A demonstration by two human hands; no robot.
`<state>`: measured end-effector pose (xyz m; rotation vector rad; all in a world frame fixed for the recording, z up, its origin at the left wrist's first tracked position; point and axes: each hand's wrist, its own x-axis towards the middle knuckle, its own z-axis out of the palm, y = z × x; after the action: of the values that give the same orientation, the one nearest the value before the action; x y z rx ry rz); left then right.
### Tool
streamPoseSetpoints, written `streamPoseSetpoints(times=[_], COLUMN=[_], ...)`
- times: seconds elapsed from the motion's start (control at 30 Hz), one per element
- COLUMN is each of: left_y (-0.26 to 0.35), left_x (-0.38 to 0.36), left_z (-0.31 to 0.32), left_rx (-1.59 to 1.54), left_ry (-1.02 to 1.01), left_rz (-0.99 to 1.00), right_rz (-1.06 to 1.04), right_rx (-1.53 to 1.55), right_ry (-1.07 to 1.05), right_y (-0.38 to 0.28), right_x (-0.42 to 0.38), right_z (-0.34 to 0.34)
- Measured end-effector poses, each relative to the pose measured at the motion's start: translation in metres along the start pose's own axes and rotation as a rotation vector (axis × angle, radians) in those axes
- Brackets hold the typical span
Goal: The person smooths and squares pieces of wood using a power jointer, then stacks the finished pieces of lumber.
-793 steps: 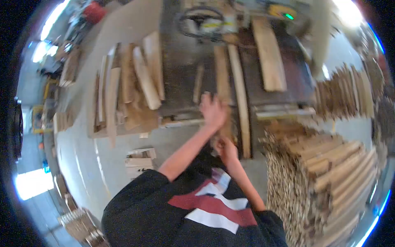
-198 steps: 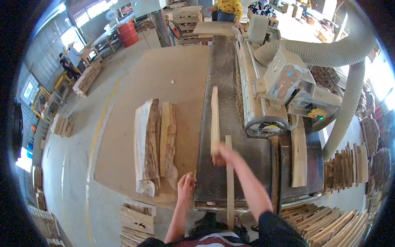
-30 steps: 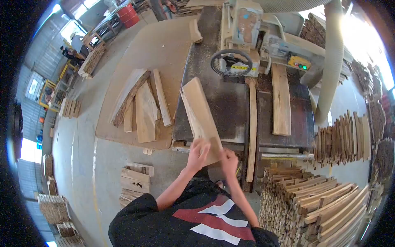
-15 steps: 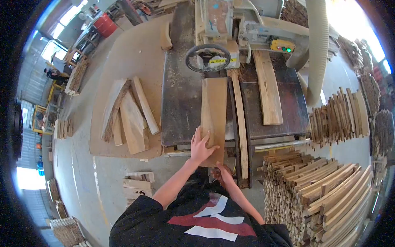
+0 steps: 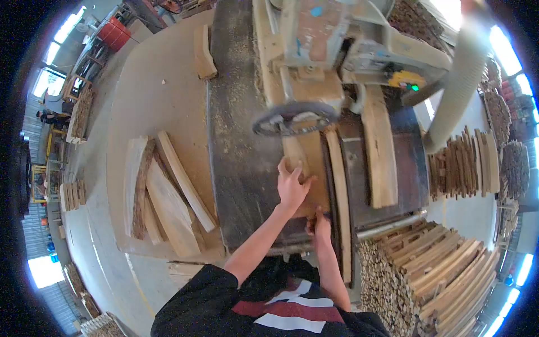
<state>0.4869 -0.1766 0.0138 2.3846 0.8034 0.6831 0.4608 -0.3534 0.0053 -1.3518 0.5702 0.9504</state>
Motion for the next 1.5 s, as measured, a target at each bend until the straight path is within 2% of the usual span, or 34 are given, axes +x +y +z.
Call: streamPoseSetpoints(times=[0.07,0.13,0.17,0.2,0.23,0.27,0.33,0.4,0.43,0.5,0.57,0.63,0.67,0.7,0.73,0.77,0.8,0.83,0.9,0.93,1.0,1.03,1.1,1.13,1.23,1.27,1.37,1.43,1.47,1.5], left_y=[-0.044,-0.082,-0.114,-0.138,-0.162,-0.196,-0.234,-0.252,-0.266,-0.302,-0.291,-0.242,-0.265,-0.239,-0.215,-0.212,-0.195,-0.177,-0.164,-0.159,-0.15,-0.143,-0.132,-0.128,-0.098,-0.095,-0.061,-0.045,-0.034,-0.024], left_x=[0.046,0.104,0.145,0.191,0.234,0.28,0.359,0.409,0.422,0.43,0.407,0.356,0.334,0.289,0.24,0.198,0.159,0.122,0.051,0.022,-0.033,-0.052,-0.087,-0.099,-0.142,-0.16,-0.198,-0.223,-0.231,-0.239], left_z=[0.009,-0.011,-0.019,-0.027,-0.043,-0.037,-0.056,-0.077,-0.069,-0.063,-0.074,-0.113,-0.11,-0.125,-0.146,-0.155,-0.17,-0.183,-0.188,-0.187,-0.187,-0.187,-0.188,-0.188,-0.177,-0.168,-0.162,-0.148,-0.146,-0.144], left_rx=[-0.255,-0.181,-0.144,-0.023,0.077,0.142,0.162,0.174,0.164,0.053,0.113,-0.127,-0.407,-0.501,-0.854,-1.196,-1.354,-1.516,-1.672,-1.671,-0.858,-0.854,-0.924,-0.805,-0.937,-0.889,-1.008,-1.002,-0.948,-0.892], left_ry=[-0.085,0.336,0.395,0.604,0.516,0.682,0.559,0.147,0.136,-0.032,-0.01,0.044,-0.096,-0.037,-0.056,-0.154,-0.203,-0.249,-0.145,-0.109,-0.015,0.018,-0.046,-0.144,-0.186,-0.213,-0.301,-0.32,-0.353,-0.383], left_rz=[-0.12,-0.085,-0.045,-0.074,-0.212,-0.318,-0.453,-0.604,-0.596,-0.545,-0.551,-0.479,-0.552,-0.578,-0.577,-0.728,-0.822,-0.914,-1.002,-1.005,-0.934,-0.949,-0.797,-0.704,-0.763,-0.686,-0.733,-0.694,-0.696,-0.694], right_rz=[-0.04,-0.059,-0.087,-0.084,-0.085,-0.069,-0.078,-0.103,-0.111,-0.158,-0.09,-0.138,-0.128,-0.133,-0.167,-0.197,-0.264,-0.258,-0.418,-0.407,-0.426,-0.414,-0.389,-0.381,-0.311,-0.247,-0.152,0.034,0.03,0.058], right_rx=[0.05,0.072,0.118,0.121,0.13,0.143,0.181,0.159,0.166,0.108,0.065,-0.093,-0.115,-0.114,-0.119,-0.127,-0.136,-0.144,-0.218,-0.235,-0.143,-0.16,-0.16,-0.164,-0.223,-0.324,-0.468,-0.676,-0.661,-0.728], right_ry=[0.114,0.126,0.162,0.169,0.193,0.153,0.157,0.153,0.167,0.17,0.266,0.194,0.196,0.176,0.133,0.091,-0.033,-0.049,-0.182,-0.205,-0.245,-0.273,-0.28,-0.292,-0.353,-0.364,-0.426,-0.522,-0.508,-0.623], right_y=[-0.024,-0.036,-0.038,-0.043,-0.05,-0.056,-0.069,-0.079,-0.085,-0.096,-0.112,-0.125,-0.132,-0.132,-0.131,-0.127,-0.12,-0.11,-0.089,-0.078,-0.055,-0.046,-0.026,-0.017,0.004,0.012,0.029,0.038,0.052,0.071], right_x=[0.002,0.019,0.024,0.03,0.038,0.044,0.056,0.069,0.074,0.086,0.098,0.1,0.102,0.101,0.101,0.099,0.094,0.088,0.078,0.073,0.062,0.055,0.04,0.032,0.005,-0.006,-0.043,-0.066,-0.072,-0.074], right_z=[0.036,0.053,0.057,0.064,0.071,0.075,0.083,0.1,0.105,0.122,0.141,0.149,0.152,0.153,0.151,0.146,0.138,0.131,0.116,0.108,0.092,0.084,0.068,0.061,0.03,0.019,-0.011,-0.029,-0.043,-0.056])
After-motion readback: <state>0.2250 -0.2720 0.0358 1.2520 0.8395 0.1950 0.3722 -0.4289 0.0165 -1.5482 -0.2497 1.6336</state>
